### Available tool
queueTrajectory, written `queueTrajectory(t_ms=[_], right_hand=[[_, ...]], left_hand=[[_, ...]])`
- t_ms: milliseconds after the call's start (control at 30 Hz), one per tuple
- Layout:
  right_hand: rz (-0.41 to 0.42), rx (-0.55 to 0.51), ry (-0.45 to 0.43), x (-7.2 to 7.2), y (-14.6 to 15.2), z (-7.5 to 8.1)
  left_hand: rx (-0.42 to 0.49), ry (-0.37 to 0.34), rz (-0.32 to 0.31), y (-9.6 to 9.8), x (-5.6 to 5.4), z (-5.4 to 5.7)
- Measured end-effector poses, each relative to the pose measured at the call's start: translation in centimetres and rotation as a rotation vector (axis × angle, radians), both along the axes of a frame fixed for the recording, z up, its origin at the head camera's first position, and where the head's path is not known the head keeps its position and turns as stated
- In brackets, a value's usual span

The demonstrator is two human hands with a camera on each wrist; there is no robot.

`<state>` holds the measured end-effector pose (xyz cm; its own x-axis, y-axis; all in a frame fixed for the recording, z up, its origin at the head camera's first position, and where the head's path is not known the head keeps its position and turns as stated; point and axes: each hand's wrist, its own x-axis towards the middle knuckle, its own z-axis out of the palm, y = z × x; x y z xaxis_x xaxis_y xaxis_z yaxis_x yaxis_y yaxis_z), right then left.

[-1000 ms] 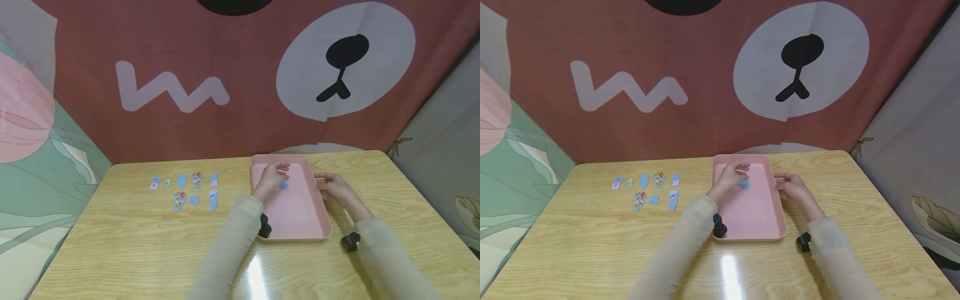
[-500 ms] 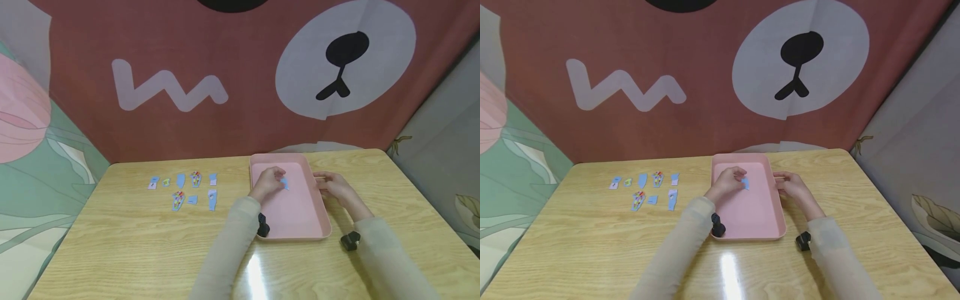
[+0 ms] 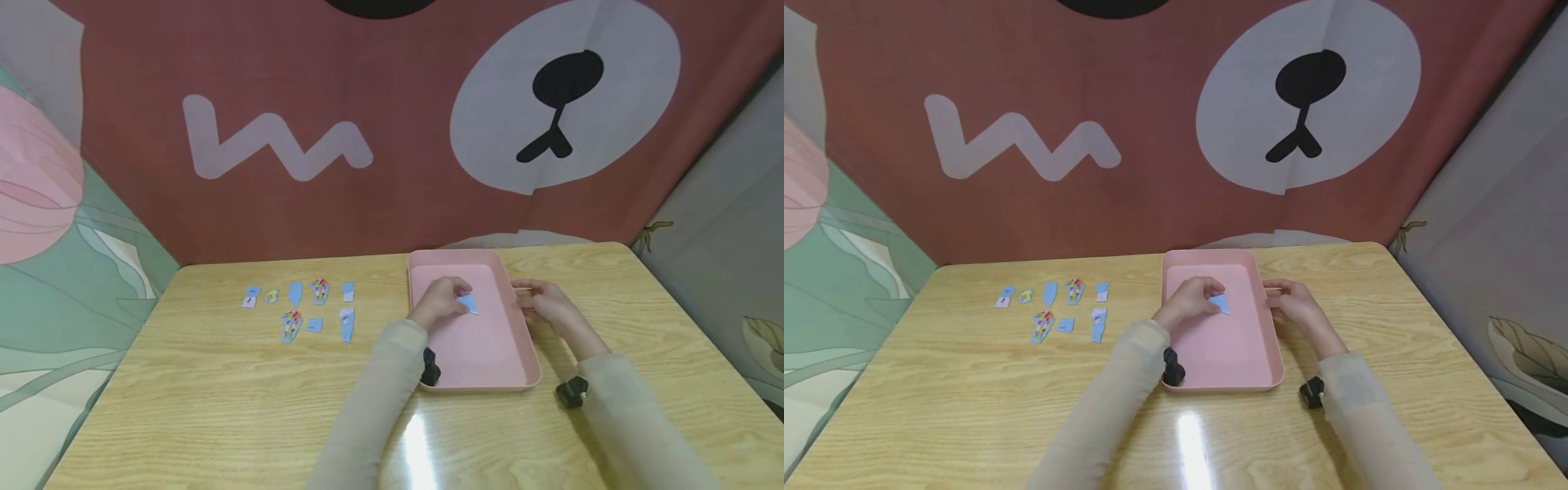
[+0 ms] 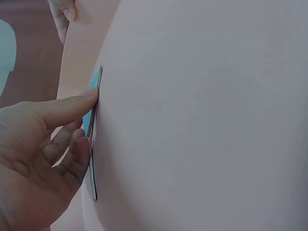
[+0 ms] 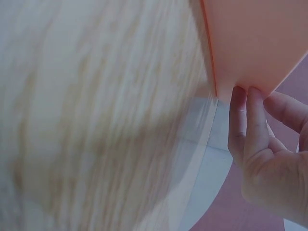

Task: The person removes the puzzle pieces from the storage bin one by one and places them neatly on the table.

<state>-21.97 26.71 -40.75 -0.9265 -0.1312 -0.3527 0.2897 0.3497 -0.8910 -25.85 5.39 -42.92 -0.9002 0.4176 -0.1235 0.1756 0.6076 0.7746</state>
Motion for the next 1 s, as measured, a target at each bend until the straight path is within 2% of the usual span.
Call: queueTrajectory(t_ms=[267, 567, 833, 1000], right_hand=[[0.001, 0.003, 0.004, -0.1, 0.0, 0.0], [-0.006, 0.005, 0.012, 0.1, -0.1, 0.0], [0.008, 0.004, 0.029, 0.3, -0.1, 0.2], [0.006, 0.002, 0.024, 0.3, -0.2, 0.2]], left_hand=[[-0.040, 0.027, -0.036, 0.1, 0.3, 0.7], [-0.037, 0.050, -0.073, 0.3, 0.3, 0.9], [0.026, -0.021, -0.067, 0.3, 0.4, 1.6], [0.141, -0.092, -0.038, 0.3, 0.4, 2.4]])
